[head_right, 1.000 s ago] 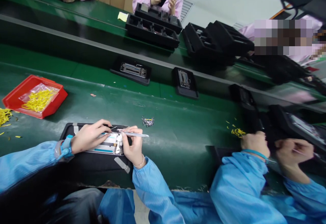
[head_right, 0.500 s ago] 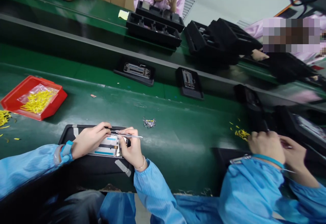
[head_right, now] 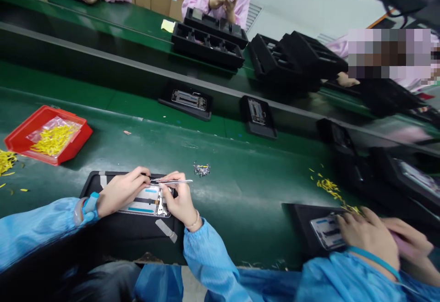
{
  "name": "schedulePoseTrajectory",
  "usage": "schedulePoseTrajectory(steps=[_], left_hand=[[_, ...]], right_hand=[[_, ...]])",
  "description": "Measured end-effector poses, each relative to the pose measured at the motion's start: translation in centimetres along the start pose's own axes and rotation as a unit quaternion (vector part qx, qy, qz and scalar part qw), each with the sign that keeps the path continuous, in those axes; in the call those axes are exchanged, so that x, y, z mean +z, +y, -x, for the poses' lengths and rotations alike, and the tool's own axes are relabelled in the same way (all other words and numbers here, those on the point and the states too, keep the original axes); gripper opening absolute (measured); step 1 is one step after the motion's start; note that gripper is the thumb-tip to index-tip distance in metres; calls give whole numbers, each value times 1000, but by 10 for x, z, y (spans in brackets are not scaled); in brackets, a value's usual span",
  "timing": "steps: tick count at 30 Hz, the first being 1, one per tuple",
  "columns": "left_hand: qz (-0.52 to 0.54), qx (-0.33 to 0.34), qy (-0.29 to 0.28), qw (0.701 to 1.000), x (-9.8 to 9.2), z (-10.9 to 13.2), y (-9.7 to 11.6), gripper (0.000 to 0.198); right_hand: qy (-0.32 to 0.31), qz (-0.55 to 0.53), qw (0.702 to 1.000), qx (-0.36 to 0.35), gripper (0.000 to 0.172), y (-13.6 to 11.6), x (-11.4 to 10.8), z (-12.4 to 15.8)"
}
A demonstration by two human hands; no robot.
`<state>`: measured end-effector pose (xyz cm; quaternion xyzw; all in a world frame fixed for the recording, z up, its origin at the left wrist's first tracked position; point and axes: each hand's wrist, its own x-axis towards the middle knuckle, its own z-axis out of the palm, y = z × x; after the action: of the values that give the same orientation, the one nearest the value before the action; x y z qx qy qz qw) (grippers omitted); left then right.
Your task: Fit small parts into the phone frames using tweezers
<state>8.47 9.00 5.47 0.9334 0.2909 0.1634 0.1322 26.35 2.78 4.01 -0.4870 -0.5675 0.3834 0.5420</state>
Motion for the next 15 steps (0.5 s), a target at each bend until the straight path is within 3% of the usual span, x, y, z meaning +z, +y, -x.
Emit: schedulePoseTrajectory(steps=[10,12,15], left_hand=[[31,-48,-24,998,0,0,-2,17],[20,-22,-28,999,-2,3,-6,17],[-41,71,-49,995,-7,8,-10,23]], right_hand=[[-28,6,1000,3,6,1,0,-6],[-23,9,1000,-2,6,1,0,-6],[-17,3,1000,1,8,2,0,-5]])
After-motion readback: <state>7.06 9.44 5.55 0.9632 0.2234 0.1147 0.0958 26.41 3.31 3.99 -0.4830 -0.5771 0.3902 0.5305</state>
